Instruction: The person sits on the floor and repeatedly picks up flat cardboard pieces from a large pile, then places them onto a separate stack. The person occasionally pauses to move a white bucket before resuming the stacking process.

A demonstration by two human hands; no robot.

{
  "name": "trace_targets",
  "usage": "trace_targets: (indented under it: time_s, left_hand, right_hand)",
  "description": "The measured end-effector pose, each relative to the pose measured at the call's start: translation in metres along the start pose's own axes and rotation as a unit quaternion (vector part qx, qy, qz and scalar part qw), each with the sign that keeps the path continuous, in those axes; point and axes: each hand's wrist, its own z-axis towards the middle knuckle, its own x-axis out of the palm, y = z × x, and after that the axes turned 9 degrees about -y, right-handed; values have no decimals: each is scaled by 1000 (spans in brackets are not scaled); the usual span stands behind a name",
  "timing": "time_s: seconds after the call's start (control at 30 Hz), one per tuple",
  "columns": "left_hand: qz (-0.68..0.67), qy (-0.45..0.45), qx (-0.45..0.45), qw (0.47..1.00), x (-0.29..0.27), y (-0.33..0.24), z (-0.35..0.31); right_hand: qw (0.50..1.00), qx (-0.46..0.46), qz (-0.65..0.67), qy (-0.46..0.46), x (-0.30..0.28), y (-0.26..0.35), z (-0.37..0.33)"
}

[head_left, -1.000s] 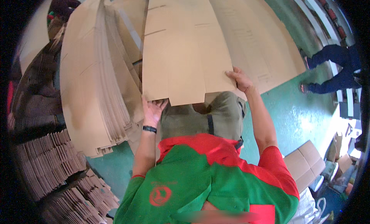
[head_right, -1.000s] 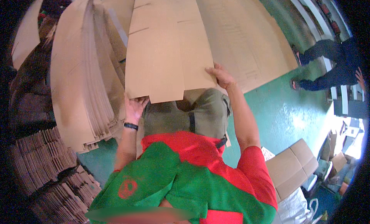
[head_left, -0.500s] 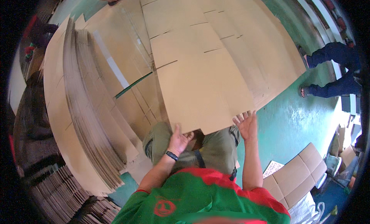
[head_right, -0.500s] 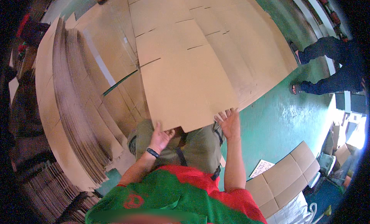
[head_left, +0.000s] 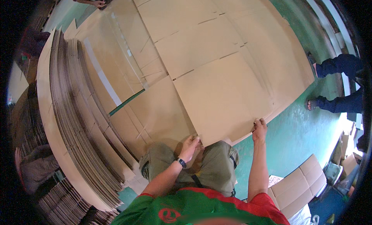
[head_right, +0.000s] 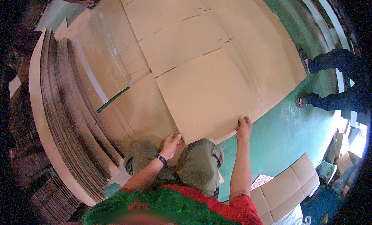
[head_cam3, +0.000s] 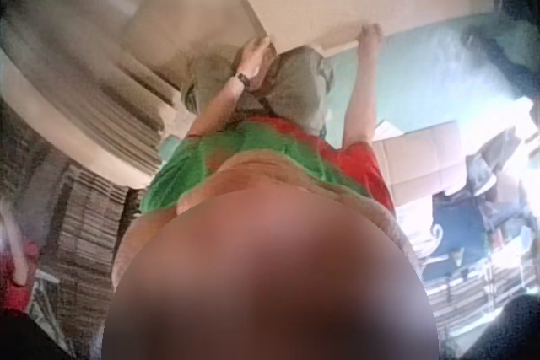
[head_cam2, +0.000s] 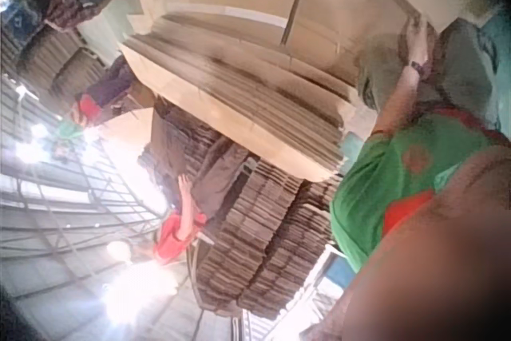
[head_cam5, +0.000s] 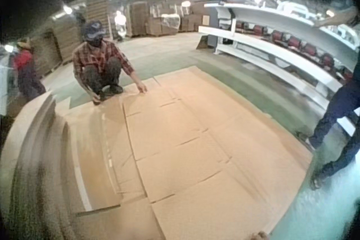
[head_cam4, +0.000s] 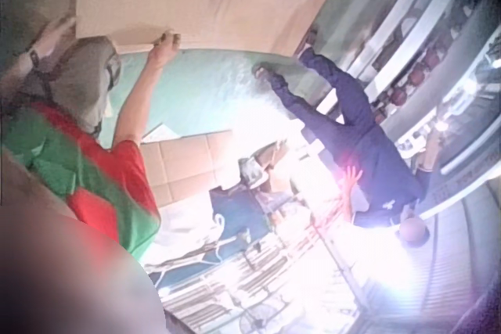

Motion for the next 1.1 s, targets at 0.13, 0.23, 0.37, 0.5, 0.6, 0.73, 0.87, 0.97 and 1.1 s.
trace_targets:
  time_s: [0.13,0.23,0.37,0.5,0.6,0.73,0.87,0.97,1.1]
  left_hand:
    - [128,-27,22,991,29,4,32]
    - [243,-55,84,965,48,8,51]
    - [451,-126,157,869,65,11,70]
    - [491,-121,156,849,60,11,75]
    - [476,-130,192,848,50,4,66]
    - [501,-153,294,799,36,-23,13]
    - [447,-137,346,814,-36,-71,-125]
    - [495,-346,488,630,-126,-107,-248]
    - [450,-584,445,508,-250,-117,-387]
  right_hand:
    - [1000,3,0,-27,-6,-1,39]
    - [999,-12,10,-40,-1,0,55]
    - [996,-27,-46,-72,9,-2,60]
    - [985,-43,-152,-72,4,-20,54]
    - [980,-53,-188,-48,-2,-39,53]
    - [944,-120,-307,-24,-2,-56,49]
    - [846,-259,-457,-92,6,-55,31]
    - [683,-439,-583,-24,26,-55,0]
    - [740,-447,-480,148,83,-80,-93]
